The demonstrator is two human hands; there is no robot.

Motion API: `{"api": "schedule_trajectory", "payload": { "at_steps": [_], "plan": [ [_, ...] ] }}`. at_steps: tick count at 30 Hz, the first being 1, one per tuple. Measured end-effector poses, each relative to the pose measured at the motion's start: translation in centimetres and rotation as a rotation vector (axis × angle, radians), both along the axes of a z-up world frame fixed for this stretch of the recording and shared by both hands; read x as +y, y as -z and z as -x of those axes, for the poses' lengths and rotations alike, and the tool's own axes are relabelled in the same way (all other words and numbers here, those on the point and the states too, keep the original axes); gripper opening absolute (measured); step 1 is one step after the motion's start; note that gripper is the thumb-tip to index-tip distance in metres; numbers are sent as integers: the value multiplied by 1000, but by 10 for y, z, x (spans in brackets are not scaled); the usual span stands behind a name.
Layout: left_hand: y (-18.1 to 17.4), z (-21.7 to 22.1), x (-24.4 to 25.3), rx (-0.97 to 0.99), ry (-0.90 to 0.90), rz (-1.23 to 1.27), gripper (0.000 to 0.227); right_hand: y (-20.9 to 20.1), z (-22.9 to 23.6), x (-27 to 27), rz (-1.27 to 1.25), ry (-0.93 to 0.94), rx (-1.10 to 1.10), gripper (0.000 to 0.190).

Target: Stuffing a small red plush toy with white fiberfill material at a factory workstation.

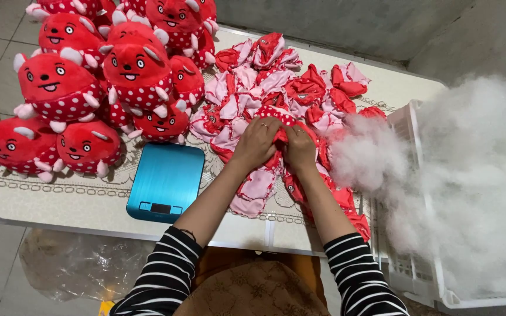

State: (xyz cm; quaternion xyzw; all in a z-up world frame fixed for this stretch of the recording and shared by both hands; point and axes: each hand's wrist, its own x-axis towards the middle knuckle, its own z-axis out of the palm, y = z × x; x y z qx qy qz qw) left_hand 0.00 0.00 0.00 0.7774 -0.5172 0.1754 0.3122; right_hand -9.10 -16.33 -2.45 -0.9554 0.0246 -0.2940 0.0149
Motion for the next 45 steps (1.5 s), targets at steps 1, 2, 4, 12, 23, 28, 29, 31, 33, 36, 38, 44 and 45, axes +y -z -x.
{"api": "schedule_trajectory", "payload": {
  "at_steps": [1, 2, 4, 12, 23, 28, 29, 31, 33, 36, 38, 44, 45],
  "plan": [
    [12, -4, -3, 2, -1, 0, 62, 6, -2, -4, 0, -1, 2, 40],
    [25, -8, -7, -34, -72, 0, 49, 13, -4, -8, 48, -4, -9, 35],
    [47, -13, -9, -68, -143, 0, 37, 28, -6, -11, 96, -8, -18, 32],
    [14, -4, 6, -90, -20, -59, 17, 14, -4, 9, 146, 51, 64, 53],
    [-4, 5, 18, -54, 26, -134, 54, 59, -14, -25, 27, -104, -178, 56],
    [4, 0, 2, 170, 99, -140, 47, 45, 0, -17, 27, -98, -131, 40],
    [23, -9, -10, 107, 53, -126, 50, 41, 1, -15, -27, -92, -70, 42],
    [56, -23, -28, 44, 9, -113, 55, 40, 4, -15, -81, -85, -10, 53],
    [85, -34, -39, 27, -33, -141, 32, 48, 7, -18, -90, -76, 57, 54],
    [86, -27, -34, -29, -88, -204, 19, 47, 6, -11, -27, -17, 78, 58],
    [59, -22, -22, 46, -26, -201, 16, 28, 8, 5, -16, 8, 77, 51],
    [52, -21, -12, 72, 58, -180, 18, 21, -3, 18, 151, 77, 41, 47],
    [48, -17, -9, 74, 53, -178, 25, 27, -2, 15, 160, 69, 35, 48]
  ]
}}
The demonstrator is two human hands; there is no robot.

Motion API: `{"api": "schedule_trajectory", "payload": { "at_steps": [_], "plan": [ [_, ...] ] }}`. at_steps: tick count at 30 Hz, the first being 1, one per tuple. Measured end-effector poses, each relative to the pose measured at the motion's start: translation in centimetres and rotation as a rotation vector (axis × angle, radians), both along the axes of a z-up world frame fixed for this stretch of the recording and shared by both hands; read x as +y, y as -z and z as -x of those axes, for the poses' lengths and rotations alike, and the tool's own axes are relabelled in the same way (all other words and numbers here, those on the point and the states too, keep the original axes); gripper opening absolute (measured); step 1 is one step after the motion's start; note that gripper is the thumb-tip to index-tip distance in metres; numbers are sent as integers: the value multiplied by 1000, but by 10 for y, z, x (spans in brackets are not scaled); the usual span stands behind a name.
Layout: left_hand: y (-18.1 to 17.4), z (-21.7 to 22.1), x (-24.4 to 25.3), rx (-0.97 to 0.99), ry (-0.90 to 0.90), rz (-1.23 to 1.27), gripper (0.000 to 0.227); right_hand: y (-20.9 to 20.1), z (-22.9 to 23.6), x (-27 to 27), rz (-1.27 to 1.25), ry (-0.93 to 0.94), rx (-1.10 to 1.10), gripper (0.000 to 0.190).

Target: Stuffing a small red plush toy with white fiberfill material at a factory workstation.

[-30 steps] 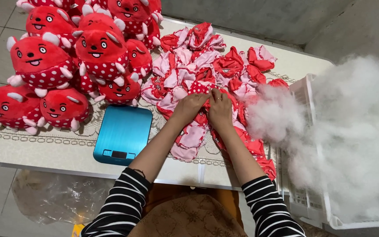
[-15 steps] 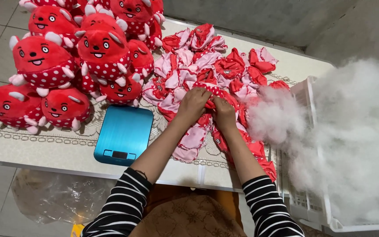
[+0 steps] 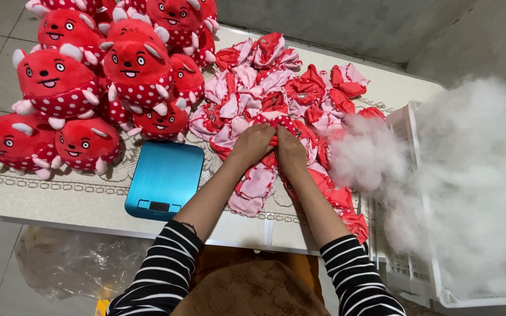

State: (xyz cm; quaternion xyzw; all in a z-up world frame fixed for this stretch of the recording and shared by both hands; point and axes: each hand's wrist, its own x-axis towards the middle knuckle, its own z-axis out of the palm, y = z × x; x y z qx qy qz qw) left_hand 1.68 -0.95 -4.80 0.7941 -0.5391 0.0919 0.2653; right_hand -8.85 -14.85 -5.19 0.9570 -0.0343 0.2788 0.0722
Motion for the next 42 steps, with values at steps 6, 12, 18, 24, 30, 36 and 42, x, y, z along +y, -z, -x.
{"api": "schedule_trajectory", "payload": {
  "at_steps": [6, 12, 18, 24, 30, 36, 42],
  "plan": [
    [27, -1, -20, -178, -100, 102, 23, -5, 7, -3, -87, -206, -130, 26],
    [10, 10, -7, -241, -149, 143, 7, 4, -1, -5, -7, -84, -248, 15],
    [7, 21, -10, -153, -175, 213, 7, 20, 4, -13, 8, -10, -148, 28],
    [-2, 24, -24, -288, -255, 294, 35, 23, 0, -12, -75, -81, -296, 35],
    [41, 15, -32, -374, -285, 237, 30, -2, -2, 4, -53, -49, -138, 58],
    [54, 18, -40, -400, -319, 197, 28, 23, -5, -6, 13, 22, -101, 43],
    [65, 14, -47, -393, -321, 160, 20, 16, -4, -3, 9, 28, -75, 36]
  ]
}}
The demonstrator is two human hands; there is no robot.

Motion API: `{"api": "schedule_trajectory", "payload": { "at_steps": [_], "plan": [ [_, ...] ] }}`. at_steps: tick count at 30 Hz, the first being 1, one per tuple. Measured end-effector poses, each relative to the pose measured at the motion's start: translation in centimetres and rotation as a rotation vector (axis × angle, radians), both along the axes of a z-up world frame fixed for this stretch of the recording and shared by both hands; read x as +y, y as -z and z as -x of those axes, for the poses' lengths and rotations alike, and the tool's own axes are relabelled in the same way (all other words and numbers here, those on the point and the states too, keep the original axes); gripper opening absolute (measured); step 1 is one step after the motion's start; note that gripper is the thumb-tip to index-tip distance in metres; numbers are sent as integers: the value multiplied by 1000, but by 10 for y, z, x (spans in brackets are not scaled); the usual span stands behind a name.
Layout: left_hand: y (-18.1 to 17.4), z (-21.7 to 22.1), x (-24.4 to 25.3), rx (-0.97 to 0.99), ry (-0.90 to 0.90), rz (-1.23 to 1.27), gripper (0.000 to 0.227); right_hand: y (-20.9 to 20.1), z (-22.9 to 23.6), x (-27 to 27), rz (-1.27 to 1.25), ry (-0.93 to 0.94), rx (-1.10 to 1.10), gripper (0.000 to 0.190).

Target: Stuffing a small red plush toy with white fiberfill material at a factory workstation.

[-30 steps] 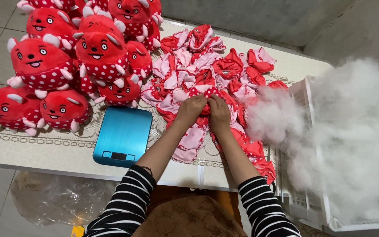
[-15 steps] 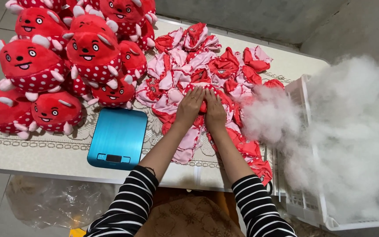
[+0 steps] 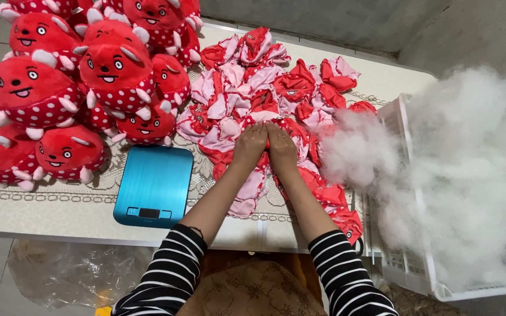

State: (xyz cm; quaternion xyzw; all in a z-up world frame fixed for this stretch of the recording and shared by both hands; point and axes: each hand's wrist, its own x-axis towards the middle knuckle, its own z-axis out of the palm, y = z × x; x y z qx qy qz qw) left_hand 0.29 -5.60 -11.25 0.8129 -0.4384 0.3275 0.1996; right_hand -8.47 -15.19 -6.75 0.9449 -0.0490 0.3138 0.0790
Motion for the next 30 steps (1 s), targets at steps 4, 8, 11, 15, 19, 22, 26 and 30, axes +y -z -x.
{"api": "schedule_trajectory", "payload": {
  "at_steps": [4, 8, 11, 15, 19, 22, 26, 30],
  "plan": [
    [-9, -1, 4, -13, -13, -38, 14, -3, 1, 0, 2, -15, -16, 34],
    [-32, 4, 13, -19, -79, -113, 10, 4, -1, -2, 2, 9, -5, 32],
    [-53, 7, 16, 50, -119, -128, 9, -3, 3, 1, -73, -23, 15, 37],
    [-92, 1, 20, 728, 113, -393, 58, -24, 17, 3, -248, -52, 233, 71],
    [-125, 6, 3, 817, 151, -320, 48, -69, 45, -1, -66, 54, 168, 66],
    [-157, 36, -16, 375, 115, 131, 29, -88, 64, -13, -68, 166, 50, 65],
    [-139, 73, -58, 224, 247, 103, 42, -102, 91, -30, 48, 442, -17, 77],
    [-115, 89, -83, 355, 382, -115, 53, -96, 111, -44, -156, 496, 27, 85]
  ]
}}
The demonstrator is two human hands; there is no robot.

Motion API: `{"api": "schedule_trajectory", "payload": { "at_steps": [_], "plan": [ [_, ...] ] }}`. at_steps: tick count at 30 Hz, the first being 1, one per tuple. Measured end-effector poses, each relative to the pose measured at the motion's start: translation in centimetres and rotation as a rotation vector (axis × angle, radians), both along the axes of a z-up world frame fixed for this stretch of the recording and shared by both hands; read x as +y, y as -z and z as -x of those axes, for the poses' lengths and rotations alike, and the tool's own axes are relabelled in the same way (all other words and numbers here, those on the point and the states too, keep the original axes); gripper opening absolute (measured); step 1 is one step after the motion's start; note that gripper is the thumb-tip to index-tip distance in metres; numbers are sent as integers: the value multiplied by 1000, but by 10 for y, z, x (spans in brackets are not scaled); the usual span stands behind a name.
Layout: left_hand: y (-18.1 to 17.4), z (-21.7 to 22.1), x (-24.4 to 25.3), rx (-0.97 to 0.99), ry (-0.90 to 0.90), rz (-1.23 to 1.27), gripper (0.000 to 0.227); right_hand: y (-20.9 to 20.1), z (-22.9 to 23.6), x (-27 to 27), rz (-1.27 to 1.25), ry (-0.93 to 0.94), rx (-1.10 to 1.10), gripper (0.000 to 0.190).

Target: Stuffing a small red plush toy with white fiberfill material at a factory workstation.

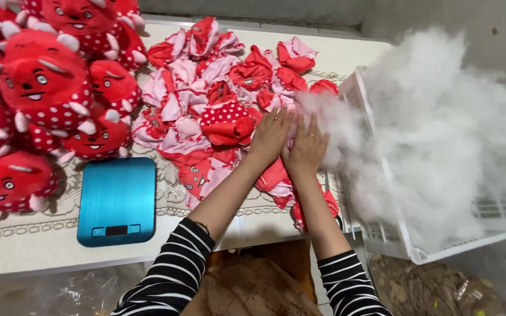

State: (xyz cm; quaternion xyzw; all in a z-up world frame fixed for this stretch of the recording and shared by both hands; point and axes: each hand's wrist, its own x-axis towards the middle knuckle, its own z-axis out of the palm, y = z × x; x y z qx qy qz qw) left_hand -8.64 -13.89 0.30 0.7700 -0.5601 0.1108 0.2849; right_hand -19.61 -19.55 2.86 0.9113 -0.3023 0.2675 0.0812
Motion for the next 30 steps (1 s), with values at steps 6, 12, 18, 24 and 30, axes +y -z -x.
{"api": "schedule_trajectory", "payload": {
  "at_steps": [6, 12, 18, 24, 30],
  "plan": [
    [29, -7, -19, -106, -96, 41, 19, 43, 10, -37, 109, -203, -57, 26],
    [2, -11, -2, -21, -63, 180, 11, 24, 11, -24, 130, -277, -215, 13],
    [62, -15, -16, -77, -7, 79, 30, -25, 5, -7, -115, -83, 44, 102],
    [-13, -2, 11, -84, -16, 95, 39, 25, 5, -25, 123, -308, -83, 19],
    [-1, -9, -7, -175, 0, 25, 30, 24, 22, -25, 119, -508, -275, 17]
  ]
}}
